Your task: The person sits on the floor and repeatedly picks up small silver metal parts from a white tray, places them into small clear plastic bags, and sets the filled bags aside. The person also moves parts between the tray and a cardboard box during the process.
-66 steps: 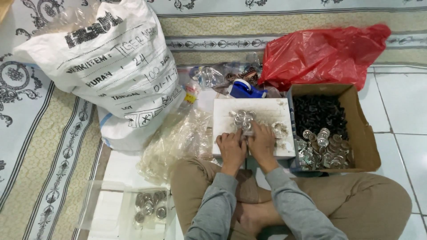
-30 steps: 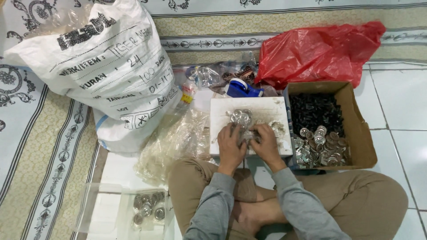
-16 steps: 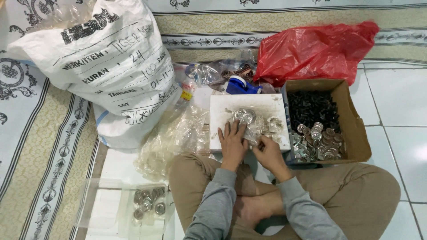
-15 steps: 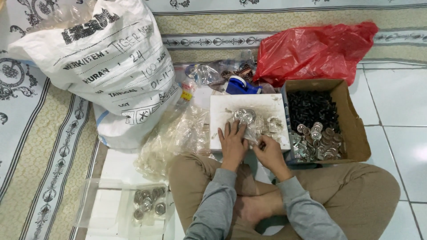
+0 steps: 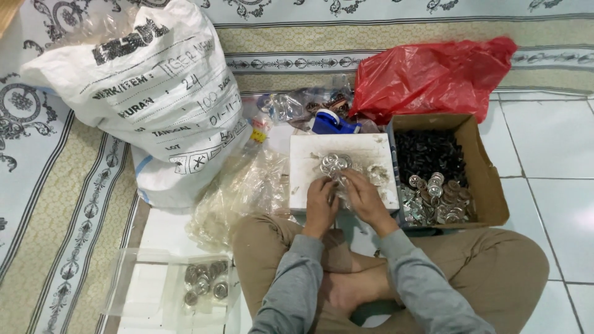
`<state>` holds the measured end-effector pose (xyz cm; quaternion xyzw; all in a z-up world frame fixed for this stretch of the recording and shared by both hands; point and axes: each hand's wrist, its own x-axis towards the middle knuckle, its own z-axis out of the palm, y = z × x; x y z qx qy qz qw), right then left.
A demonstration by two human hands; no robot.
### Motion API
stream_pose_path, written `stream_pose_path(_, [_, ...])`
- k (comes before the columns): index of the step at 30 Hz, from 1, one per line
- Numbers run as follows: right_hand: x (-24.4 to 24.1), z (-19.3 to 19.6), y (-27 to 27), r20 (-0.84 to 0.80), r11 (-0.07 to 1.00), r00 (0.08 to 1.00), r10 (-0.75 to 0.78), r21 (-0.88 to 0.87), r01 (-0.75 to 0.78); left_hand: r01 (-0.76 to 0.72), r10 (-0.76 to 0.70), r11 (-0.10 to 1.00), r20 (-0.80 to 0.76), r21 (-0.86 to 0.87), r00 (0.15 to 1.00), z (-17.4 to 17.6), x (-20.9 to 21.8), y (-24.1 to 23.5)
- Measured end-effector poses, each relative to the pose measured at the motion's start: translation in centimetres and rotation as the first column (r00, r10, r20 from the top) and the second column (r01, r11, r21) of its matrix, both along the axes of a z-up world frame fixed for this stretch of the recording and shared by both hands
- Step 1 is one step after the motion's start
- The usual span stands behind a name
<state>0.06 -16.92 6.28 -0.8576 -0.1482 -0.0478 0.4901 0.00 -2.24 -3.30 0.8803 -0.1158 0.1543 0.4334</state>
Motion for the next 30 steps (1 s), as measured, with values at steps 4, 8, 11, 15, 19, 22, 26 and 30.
stream_pose_path(4, [1.8,-3.9,-0.9,-0.027,0.972,0.983,0.180,-0.152,-0.182,0.005,-0.005,1.000,-0.023,-0.026,1.000,1.1,-1.1,-0.4])
stream_pose_path(8, [1.7,-3.4,-1.0,-0.127,0.945,0.970,0.205,-0.233,-0.230,-0.037,0.014,0.988,-0.145,-0.152,0.989,-0.5,-1.6,-0.1])
stream_pose_path(11, [2.3,-5.0,-1.4,-0.114,0.940,0.972,0.203,-0.255,-0.226,-0.113,0.059,0.977,-0.281,-0.180,0.958,2.4,-3.0,-0.5])
stream_pose_path(15, [2.4,-6.0,-1.6,-0.108,0.928,0.975,0.193,-0.304,-0.217,-0.161,0.137,0.981,-0.204,-0.108,0.969,4.1,-4.4,-1.4])
stream_pose_path(19, [2.0,-5.7,-1.5,-0.132,0.929,0.974,0.182,-0.302,-0.215,-0.096,0.070,0.985,-0.174,-0.147,0.982,2.6,-4.6,-1.1])
stream_pose_path(22, [2.5,-5.4,-1.7,-0.130,0.926,0.975,0.181,-0.310,-0.213,-0.095,0.055,0.986,-0.277,-0.134,0.959,1.7,-4.9,-1.2])
stream_pose_path(26, [2.4,-6.5,-1.8,-0.128,0.929,0.973,0.195,-0.295,-0.225,-0.145,0.081,0.974,-0.328,-0.176,0.941,4.2,-7.4,-2.5])
stream_pose_path(30, [2.5,-6.9,-2.6,-0.032,0.979,0.980,0.197,-0.045,-0.198,-0.231,0.207,0.921,-0.108,-0.314,0.972,5.0,-7.9,-1.6])
